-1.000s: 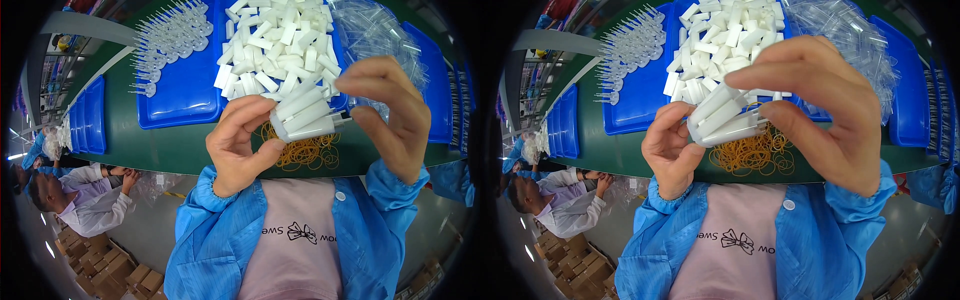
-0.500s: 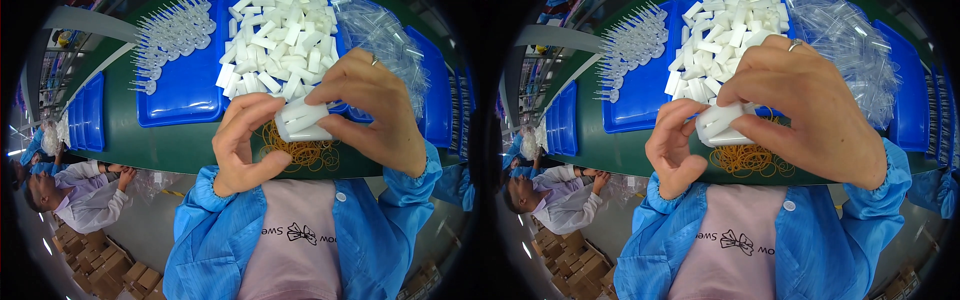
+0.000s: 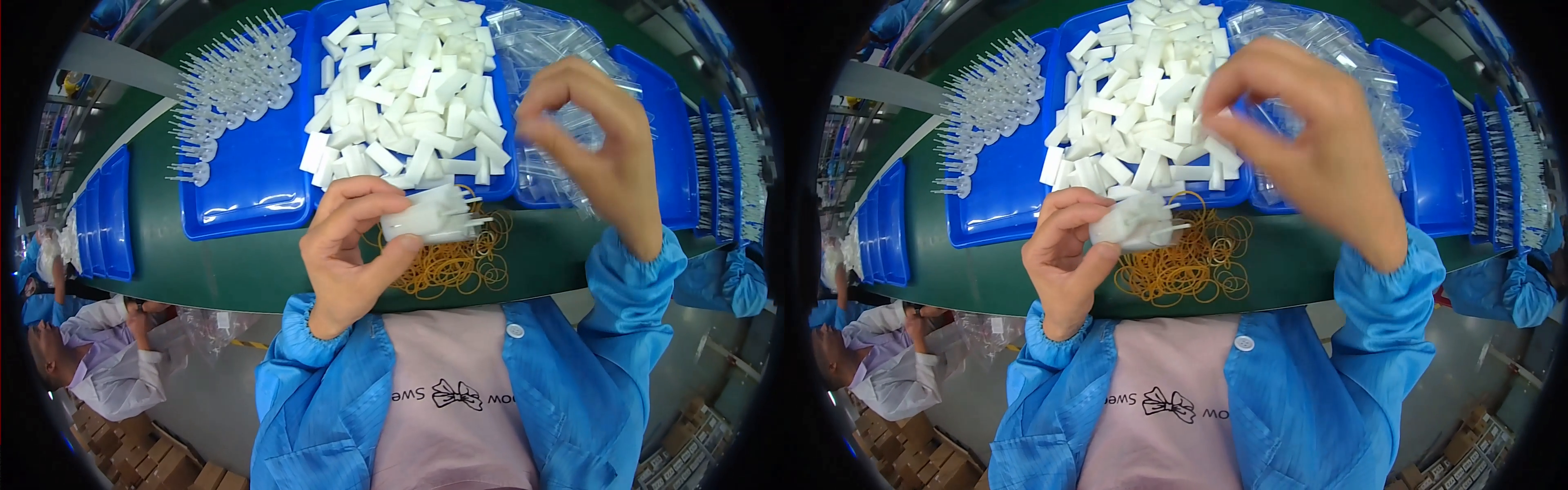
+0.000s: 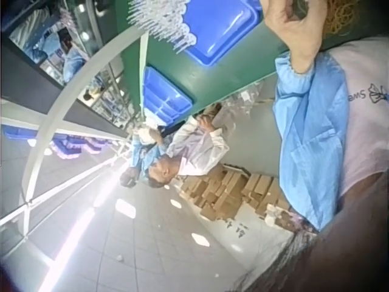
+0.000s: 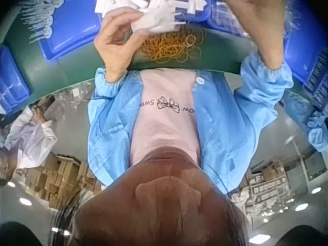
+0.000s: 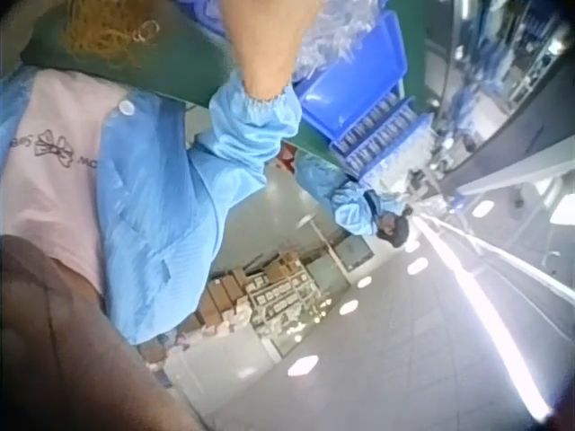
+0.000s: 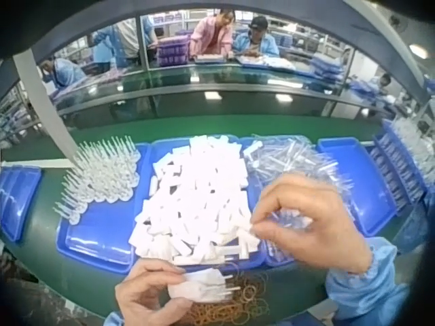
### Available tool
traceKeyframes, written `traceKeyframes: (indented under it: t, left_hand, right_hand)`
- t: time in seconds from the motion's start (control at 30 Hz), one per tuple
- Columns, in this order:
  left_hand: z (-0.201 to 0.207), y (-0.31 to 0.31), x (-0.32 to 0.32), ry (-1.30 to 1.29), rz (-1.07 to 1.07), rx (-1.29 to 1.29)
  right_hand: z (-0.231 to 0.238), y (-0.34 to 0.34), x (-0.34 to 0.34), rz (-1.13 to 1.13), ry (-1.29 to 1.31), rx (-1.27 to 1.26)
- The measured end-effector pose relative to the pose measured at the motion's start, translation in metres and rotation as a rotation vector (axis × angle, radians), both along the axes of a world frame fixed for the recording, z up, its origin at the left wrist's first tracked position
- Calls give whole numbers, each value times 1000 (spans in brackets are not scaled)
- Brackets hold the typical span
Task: The person attaches clear plastic sleeves over foam blocks mounted on a plastic base, secures the bundle with a rubber band, and pushes white foam blocks onto the prongs of another plastic base by hand.
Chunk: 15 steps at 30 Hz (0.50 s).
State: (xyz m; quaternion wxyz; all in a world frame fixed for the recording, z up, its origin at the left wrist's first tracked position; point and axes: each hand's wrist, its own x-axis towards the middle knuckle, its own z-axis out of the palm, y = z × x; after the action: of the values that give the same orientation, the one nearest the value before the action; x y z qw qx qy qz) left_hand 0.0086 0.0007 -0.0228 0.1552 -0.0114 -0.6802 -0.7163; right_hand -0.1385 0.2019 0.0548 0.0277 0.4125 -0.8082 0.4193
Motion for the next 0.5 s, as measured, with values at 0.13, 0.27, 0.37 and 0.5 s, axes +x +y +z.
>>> traceKeyframes:
  t: [0.13,0.27,0.37,0.5]
  left_hand:
    - [-2,-4,-1,3,-27,119]
    - [1,-4,-1,-9,-41,169]
    - [1,-5,0,-32,-65,245]
    - [-2,-8,2,-62,-42,309]
  right_hand:
    - [-35,20,-36,-171,328,359]
    - [-66,17,-42,-245,493,768]
    - [-76,14,-45,-251,508,831]
    - [-77,9,-44,-241,538,802]
